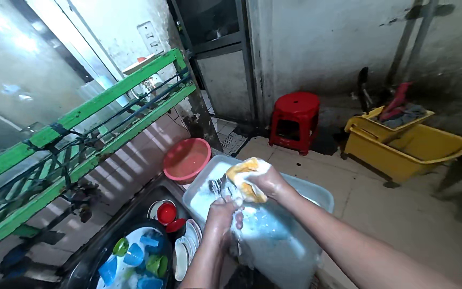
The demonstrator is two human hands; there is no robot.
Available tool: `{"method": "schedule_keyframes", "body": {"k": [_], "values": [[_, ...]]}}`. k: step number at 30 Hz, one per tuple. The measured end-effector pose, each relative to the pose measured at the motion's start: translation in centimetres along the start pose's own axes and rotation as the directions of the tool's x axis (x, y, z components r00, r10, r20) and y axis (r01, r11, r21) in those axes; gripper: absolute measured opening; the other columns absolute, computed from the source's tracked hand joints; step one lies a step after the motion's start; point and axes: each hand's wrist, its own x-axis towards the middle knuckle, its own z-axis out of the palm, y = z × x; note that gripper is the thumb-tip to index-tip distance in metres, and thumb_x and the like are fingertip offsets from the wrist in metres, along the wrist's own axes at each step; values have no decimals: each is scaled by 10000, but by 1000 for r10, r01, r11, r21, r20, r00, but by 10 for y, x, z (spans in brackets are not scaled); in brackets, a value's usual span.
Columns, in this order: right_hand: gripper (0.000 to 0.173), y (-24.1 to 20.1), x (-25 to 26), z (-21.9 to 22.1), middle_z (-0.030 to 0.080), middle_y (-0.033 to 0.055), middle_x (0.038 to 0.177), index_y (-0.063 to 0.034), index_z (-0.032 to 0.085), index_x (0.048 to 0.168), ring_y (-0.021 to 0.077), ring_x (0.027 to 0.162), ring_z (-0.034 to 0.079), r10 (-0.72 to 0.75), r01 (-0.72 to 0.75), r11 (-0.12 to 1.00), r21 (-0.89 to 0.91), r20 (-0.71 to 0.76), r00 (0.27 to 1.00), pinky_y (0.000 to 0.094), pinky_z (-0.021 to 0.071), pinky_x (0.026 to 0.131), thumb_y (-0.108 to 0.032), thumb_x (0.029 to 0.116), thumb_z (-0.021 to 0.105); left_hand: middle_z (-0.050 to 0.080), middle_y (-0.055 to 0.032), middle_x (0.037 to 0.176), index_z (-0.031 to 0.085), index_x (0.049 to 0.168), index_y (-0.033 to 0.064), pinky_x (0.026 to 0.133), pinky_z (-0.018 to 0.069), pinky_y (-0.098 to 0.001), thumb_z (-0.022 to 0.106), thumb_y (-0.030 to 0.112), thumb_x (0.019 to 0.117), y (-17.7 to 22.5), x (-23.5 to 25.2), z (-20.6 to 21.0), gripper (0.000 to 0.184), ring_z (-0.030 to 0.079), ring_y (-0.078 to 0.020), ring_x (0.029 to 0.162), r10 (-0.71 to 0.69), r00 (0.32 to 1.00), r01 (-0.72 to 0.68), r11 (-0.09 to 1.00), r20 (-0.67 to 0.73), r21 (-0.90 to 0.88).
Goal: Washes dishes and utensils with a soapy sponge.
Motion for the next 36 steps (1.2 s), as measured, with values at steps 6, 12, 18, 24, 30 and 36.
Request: {"method": "schedule_keyframes", "body": {"k": [6, 12, 18, 24, 30, 36], "values": [[402, 6, -18, 6, 676, 173, 1171, -1, 596, 1318, 238, 1072, 656, 49, -32, 994, -109, 161, 986, 423, 523, 976, -18, 932, 705, 552, -49, 627, 511, 1018, -25, 436, 485, -222, 498, -83, 983, -1, -6, 2, 69, 545, -101, 458, 72, 997, -68, 992, -32, 103], [309, 24, -3, 12, 695, 206, 1193, 8, 685, 1220, 337, 1111, 671, -212, 207, 926, -317, 19, 977, 545, 505, 1011, -94, 932, 731, 525, -48, 628, 515, 1116, -36, 409, 465, -209, 491, -42, 1026, -4, -15, 10, 93, 515, -93, 439, 45, 998, -46, 998, -41, -36], [347, 21, -7, 5, 689, 210, 1220, -1, 666, 1267, 339, 1162, 653, -131, 191, 911, -365, 184, 974, 534, 477, 1047, -97, 938, 722, 537, -59, 638, 522, 1113, -40, 398, 454, -211, 463, -95, 998, 0, -19, 0, 140, 509, -95, 434, 47, 996, -49, 999, -71, -20], [261, 18, 20, -5, 686, 175, 1197, 2, 670, 1228, 291, 1068, 677, -289, 272, 953, -132, -132, 948, 510, 538, 967, -132, 1006, 645, 544, -60, 629, 552, 1143, -54, 405, 469, -218, 481, -77, 1002, -5, -20, -4, 159, 520, -100, 438, 41, 996, -44, 999, -74, -32], [343, 11, -8, 14, 680, 187, 1050, 7, 611, 1282, 263, 921, 659, 151, -152, 988, -1, 85, 985, 463, 535, 877, -209, 1019, 646, 622, -101, 687, 570, 1104, -44, 448, 530, -257, 491, 7, 1043, -5, -20, -9, 112, 604, -142, 498, 47, 998, -43, 996, 48, -80], [338, 1, 18, 2, 651, 100, 1043, -49, 517, 1374, 144, 825, 648, 88, 75, 890, 450, -332, 939, 354, 575, 731, -181, 1063, 536, 536, -33, 597, 559, 1059, -20, 433, 472, -216, 482, -12, 1033, -14, -9, -6, 82, 521, -89, 447, 77, 997, -77, 997, -6, -31]]}}
